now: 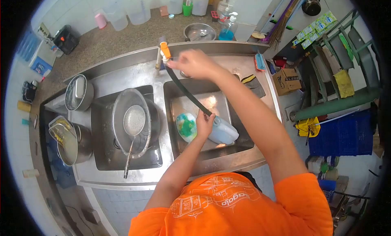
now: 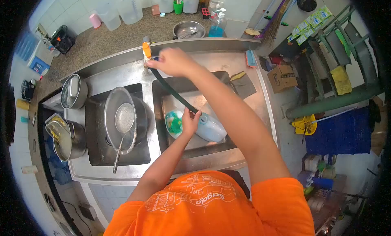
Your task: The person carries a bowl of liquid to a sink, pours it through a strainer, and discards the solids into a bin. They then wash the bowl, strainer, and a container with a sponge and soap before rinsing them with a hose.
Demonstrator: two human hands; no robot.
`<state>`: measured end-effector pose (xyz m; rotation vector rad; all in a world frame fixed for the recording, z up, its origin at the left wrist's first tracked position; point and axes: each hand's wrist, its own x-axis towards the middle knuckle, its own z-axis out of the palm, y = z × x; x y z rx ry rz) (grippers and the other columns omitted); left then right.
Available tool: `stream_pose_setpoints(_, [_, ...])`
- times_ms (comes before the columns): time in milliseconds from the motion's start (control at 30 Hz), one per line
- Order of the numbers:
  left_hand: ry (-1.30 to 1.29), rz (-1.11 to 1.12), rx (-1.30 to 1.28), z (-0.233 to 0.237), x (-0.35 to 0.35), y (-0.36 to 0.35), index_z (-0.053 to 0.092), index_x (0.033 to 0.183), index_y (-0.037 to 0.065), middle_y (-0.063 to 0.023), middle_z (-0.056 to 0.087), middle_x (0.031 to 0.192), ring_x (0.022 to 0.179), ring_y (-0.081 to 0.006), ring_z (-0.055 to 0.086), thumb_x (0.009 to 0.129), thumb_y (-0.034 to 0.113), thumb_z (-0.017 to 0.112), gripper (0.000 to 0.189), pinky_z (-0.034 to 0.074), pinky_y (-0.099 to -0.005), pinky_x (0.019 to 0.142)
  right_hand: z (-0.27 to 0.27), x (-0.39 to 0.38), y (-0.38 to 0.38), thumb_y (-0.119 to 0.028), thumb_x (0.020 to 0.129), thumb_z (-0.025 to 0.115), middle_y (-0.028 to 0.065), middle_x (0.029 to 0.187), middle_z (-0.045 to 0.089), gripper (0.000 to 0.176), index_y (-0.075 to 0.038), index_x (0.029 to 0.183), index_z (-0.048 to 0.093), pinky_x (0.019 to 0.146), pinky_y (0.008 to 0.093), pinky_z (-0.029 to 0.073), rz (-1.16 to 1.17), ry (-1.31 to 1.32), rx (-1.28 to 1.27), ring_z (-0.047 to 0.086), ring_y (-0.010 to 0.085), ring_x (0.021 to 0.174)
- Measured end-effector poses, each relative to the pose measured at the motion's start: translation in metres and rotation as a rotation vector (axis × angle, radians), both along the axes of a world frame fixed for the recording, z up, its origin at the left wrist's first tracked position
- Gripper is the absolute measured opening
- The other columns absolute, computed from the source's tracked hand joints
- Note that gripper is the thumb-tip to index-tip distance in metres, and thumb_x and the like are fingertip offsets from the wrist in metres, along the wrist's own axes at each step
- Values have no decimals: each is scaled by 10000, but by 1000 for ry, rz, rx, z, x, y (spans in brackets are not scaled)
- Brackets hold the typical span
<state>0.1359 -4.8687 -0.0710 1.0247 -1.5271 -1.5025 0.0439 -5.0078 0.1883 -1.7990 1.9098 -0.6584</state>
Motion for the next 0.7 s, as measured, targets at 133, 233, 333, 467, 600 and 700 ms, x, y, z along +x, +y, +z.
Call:
stream_pose_setpoints(133, [52,-34,-1,-21,-5,0,497,1109,0,-79,678,909,832,-156,697,928,16,666,248,543,-280,728,-79,-40,121,-431,822,748,198,878,704,423,-28,921,666,737,491,536,-202,6,-32,680,409,832])
stream_pose_setpoints(233, [158,9,49,-24,-8,4,514,1113,-3,-96,700,875,814,-176,706,898,26,695,283,557,-306,717,-146,-53,225,-323,824,754,181,995,689,392,-57,1092,648,830,492,541,-344,71,265,670,405,957])
stream_pose_setpoints(333, [189,-20,63,-31,-12,5,457,1148,-9,-100,687,895,873,-191,725,930,9,650,291,565,-304,739,-179,-40,288,-284,830,758,175,1100,647,448,-88,1205,610,876,501,529,-450,81,297,645,415,1038])
stream_pose_setpoints(467, [241,-32,186,-25,-16,10,400,1166,4,-108,659,940,860,-194,715,963,-4,599,284,576,-287,743,-214,-32,319,-251,871,729,182,1170,602,455,-149,1283,567,877,517,528,-505,55,225,642,427,1032])
stream_pose_setpoints(600, [249,-20,232,-24,-17,13,383,1170,15,-117,654,954,861,-184,706,969,6,600,296,578,-269,753,-236,-29,321,-252,904,691,184,1150,613,425,-179,1302,564,860,519,534,-559,16,202,648,429,1013])
stream_pose_setpoints(700, [191,-44,190,-30,-11,13,405,1159,36,-117,622,1032,932,-213,693,977,32,611,275,573,-304,769,-243,-32,325,-264,936,650,181,1129,625,394,-191,1314,564,843,522,538,-560,22,213,653,431,1002])
